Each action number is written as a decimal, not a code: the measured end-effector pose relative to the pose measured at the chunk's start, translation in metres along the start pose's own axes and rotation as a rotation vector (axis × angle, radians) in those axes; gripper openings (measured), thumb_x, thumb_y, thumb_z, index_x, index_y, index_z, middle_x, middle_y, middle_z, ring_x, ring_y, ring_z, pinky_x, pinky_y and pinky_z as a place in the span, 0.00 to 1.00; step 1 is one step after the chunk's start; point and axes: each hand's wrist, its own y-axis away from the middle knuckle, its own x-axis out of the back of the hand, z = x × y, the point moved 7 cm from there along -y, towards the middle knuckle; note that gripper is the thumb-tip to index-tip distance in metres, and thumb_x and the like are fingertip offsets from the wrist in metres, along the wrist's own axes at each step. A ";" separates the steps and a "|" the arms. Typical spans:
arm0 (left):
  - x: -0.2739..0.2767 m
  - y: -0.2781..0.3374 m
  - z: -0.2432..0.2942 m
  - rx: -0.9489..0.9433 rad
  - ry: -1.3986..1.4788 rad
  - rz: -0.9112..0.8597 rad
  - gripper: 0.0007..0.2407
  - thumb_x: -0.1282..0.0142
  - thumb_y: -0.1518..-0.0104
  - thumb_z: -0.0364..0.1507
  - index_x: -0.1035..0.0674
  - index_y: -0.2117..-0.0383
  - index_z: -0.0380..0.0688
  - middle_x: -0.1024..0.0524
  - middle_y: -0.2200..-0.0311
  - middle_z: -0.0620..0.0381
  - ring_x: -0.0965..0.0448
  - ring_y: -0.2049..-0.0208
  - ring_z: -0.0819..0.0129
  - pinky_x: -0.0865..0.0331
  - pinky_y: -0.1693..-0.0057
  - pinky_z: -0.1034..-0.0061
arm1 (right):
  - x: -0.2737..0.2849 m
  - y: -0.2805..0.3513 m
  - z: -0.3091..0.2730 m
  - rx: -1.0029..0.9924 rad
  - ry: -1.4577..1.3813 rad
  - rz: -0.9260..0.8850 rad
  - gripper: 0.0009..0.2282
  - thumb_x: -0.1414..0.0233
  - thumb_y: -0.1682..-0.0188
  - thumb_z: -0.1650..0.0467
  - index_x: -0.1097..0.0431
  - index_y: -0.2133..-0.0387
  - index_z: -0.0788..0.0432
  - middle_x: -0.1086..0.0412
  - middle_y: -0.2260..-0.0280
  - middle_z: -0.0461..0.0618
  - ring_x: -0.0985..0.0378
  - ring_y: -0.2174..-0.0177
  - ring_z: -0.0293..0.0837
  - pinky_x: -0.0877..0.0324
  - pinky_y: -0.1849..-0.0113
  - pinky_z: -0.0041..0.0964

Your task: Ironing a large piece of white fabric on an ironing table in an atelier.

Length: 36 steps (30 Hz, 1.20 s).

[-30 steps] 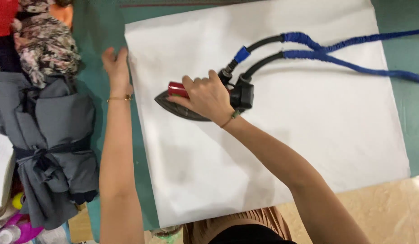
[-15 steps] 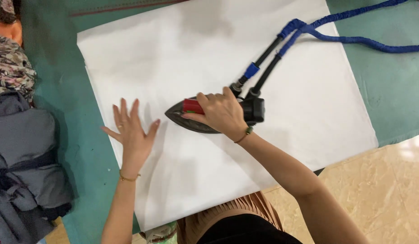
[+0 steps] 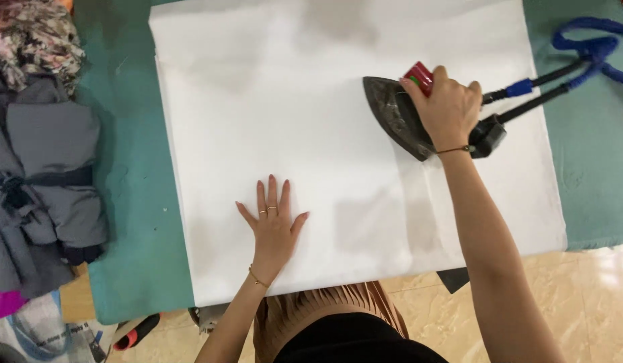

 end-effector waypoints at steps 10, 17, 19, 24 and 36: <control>0.003 0.005 0.001 0.002 -0.007 0.150 0.32 0.49 0.38 0.48 0.41 0.30 0.48 0.57 0.26 0.49 0.62 0.25 0.52 0.77 0.30 0.33 | 0.016 0.070 0.045 0.057 0.095 -0.053 0.27 0.47 0.42 0.46 0.32 0.78 0.54 0.33 0.87 0.45 0.40 0.89 0.42 0.43 0.64 0.38; 0.004 0.007 0.017 -0.009 -0.013 0.143 0.32 0.52 0.35 0.48 0.42 0.29 0.45 0.57 0.26 0.47 0.64 0.25 0.52 0.81 0.31 0.34 | 0.016 0.087 0.082 0.024 0.157 -0.006 0.27 0.46 0.43 0.46 0.32 0.77 0.54 0.32 0.86 0.44 0.39 0.88 0.40 0.42 0.62 0.38; -0.001 0.009 0.034 -0.025 -0.015 0.124 0.32 0.53 0.35 0.48 0.42 0.29 0.44 0.58 0.26 0.46 0.65 0.25 0.51 0.82 0.31 0.35 | 0.014 0.088 0.101 -0.023 0.181 -0.010 0.27 0.46 0.43 0.45 0.32 0.77 0.54 0.32 0.85 0.45 0.39 0.88 0.41 0.42 0.63 0.39; -0.025 0.010 0.089 -0.036 -0.002 0.063 0.32 0.56 0.35 0.48 0.43 0.29 0.41 0.58 0.26 0.46 0.65 0.26 0.51 0.84 0.32 0.34 | 0.009 0.068 0.152 -0.065 0.196 0.092 0.28 0.47 0.42 0.44 0.33 0.77 0.53 0.31 0.86 0.45 0.37 0.87 0.41 0.40 0.65 0.39; -0.087 -0.002 0.240 -0.088 -0.006 0.076 0.30 0.59 0.35 0.49 0.43 0.29 0.49 0.55 0.27 0.48 0.60 0.26 0.51 0.82 0.32 0.34 | -0.030 0.030 0.327 -0.235 0.198 0.053 0.29 0.49 0.44 0.42 0.29 0.76 0.55 0.32 0.89 0.47 0.35 0.90 0.44 0.37 0.71 0.41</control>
